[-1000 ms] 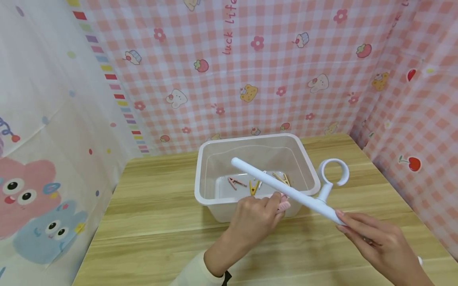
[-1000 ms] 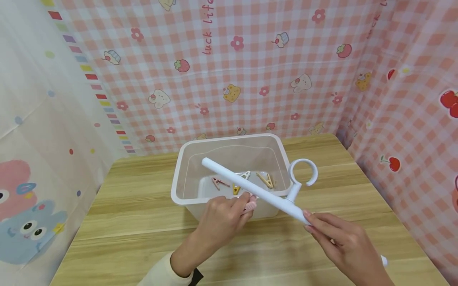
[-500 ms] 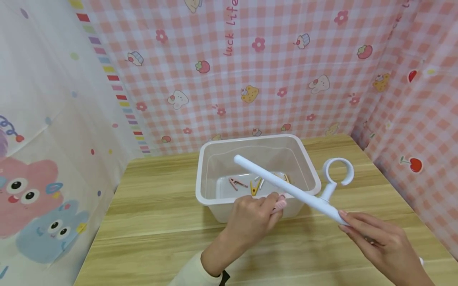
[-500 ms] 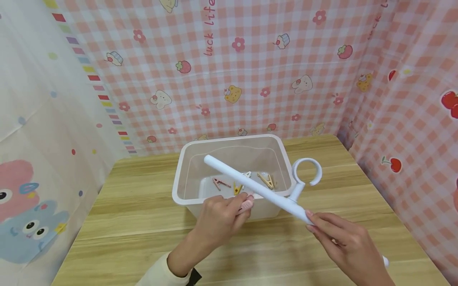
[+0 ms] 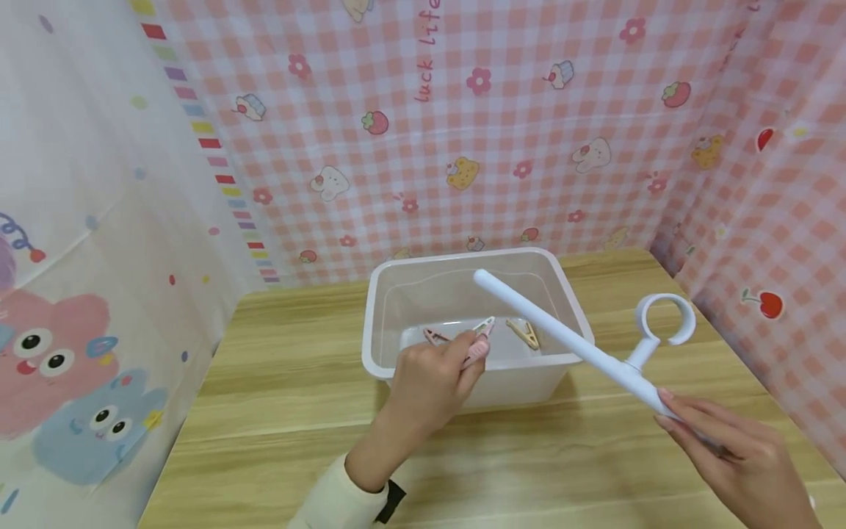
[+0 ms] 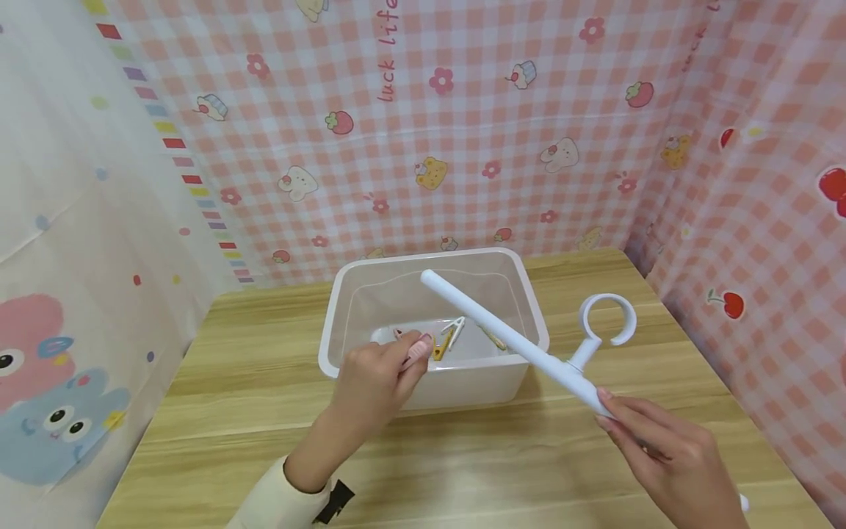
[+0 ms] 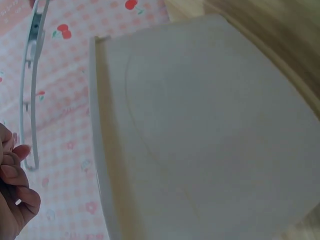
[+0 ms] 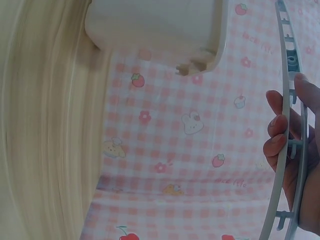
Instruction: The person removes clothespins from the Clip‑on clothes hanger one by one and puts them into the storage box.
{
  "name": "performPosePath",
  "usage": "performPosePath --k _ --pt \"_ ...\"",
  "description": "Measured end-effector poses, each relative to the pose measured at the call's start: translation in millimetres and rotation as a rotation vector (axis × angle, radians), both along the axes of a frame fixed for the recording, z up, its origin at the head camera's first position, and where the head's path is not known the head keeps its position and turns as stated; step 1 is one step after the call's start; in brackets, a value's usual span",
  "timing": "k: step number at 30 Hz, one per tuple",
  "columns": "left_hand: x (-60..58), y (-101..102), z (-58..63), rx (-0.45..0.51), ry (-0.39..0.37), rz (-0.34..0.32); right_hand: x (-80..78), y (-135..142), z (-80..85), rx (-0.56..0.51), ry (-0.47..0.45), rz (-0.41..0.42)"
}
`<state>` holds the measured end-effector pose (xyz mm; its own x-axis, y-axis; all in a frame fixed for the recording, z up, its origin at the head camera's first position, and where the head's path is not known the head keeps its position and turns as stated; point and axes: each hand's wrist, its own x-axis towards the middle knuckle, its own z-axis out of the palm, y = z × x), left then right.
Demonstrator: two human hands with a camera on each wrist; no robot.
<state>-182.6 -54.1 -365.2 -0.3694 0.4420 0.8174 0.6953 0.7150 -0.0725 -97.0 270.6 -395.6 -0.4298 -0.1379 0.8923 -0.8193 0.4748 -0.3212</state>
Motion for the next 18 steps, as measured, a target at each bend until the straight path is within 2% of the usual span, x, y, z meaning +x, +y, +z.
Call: performPosePath --k 3,6,13,18 --pt "-9.9 -9.0 4.7 -0.01 -0.032 0.028 0.6 0.7 2.4 -0.011 0.016 -0.003" --pt "-20.1 -17.3 9.8 -0.026 -0.108 0.057 2.2 3.1 3.8 -0.016 0.02 -0.012" --pt "-50.9 -34.3 16.9 -0.056 -0.261 0.183 4.5 6.5 7.3 -0.049 0.057 0.002" --pt "-71.2 -41.0 20.8 -0.063 -0.36 0.189 6.2 7.2 7.8 -0.051 0.068 -0.017"
